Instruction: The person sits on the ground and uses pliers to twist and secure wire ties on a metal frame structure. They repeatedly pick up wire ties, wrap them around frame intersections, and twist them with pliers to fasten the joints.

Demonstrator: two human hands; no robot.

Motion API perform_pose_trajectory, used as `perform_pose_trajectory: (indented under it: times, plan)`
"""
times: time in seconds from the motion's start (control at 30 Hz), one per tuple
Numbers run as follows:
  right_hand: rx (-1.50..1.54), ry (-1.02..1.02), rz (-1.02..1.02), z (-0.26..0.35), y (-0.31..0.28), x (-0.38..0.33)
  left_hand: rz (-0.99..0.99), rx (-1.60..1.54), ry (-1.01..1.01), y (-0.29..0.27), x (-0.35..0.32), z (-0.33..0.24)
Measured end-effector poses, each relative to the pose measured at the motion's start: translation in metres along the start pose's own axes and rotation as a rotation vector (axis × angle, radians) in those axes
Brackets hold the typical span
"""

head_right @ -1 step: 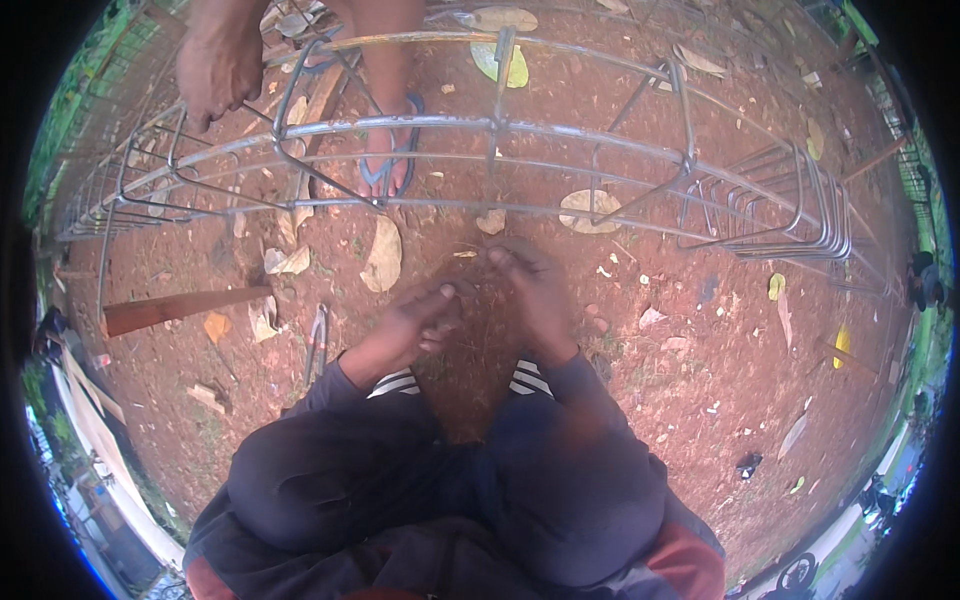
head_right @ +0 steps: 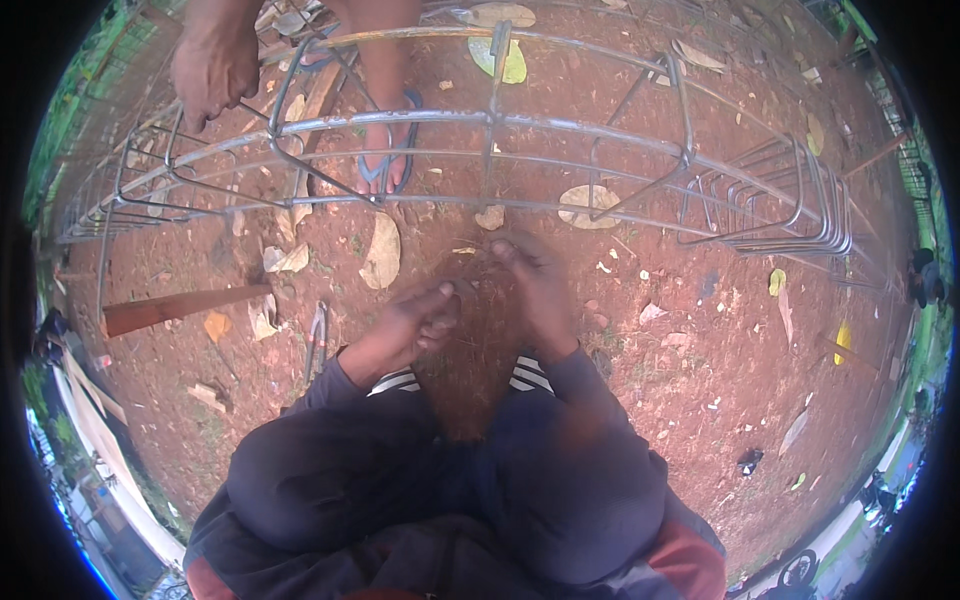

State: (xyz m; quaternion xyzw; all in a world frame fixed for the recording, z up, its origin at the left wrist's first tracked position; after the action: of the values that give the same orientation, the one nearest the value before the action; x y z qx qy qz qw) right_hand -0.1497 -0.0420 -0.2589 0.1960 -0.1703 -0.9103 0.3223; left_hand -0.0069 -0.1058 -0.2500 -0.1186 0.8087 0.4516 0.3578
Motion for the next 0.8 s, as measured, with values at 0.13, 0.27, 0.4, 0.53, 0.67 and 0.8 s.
perform_pose_trajectory:
  times: [0.13, 0.27, 0.4, 0.53, 0.67, 0.8]
  plan:
    - [0.01, 0.028, -0.055, -0.029, -0.011, -0.006, -0.01, -0.054, -0.195, 0.003, 0.001, 0.022]
    - [-0.002, 0.112, -0.013, -0.037, -0.017, 0.007, -0.036, -0.038, -0.2, -0.004, 0.0, 0.022]
    - [-0.118, 0.139, 0.015, -0.038, -0.012, 0.006, -0.13, 0.029, -0.266, -0.021, 0.001, 0.023]
    - [-0.885, -0.265, 0.141, 0.02, -0.005, 0.013, -0.293, 0.087, -0.316, -0.057, 0.032, 0.022]
    - [-1.158, -0.728, 0.016, 0.086, 0.012, 0.012, -0.196, 0.081, -0.125, -0.049, 0.063, 0.007]
    - [-1.393, -0.89, 0.039, 0.091, 0.02, 0.037, -0.211, 0.049, -0.027, -0.039, 0.078, -0.003]
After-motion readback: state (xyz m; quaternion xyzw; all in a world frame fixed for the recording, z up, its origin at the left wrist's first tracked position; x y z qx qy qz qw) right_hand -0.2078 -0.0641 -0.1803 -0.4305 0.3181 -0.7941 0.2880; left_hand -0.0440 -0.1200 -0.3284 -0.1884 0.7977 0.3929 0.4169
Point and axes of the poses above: each hand's wrist, its own x-axis towards the middle knuckle, its own y-axis out of the palm, z = x × y, the point moved 9 cm from there along x, towards the middle knuckle, and after that the axes turned 10 degrees about -y, right-handed, at the moved point
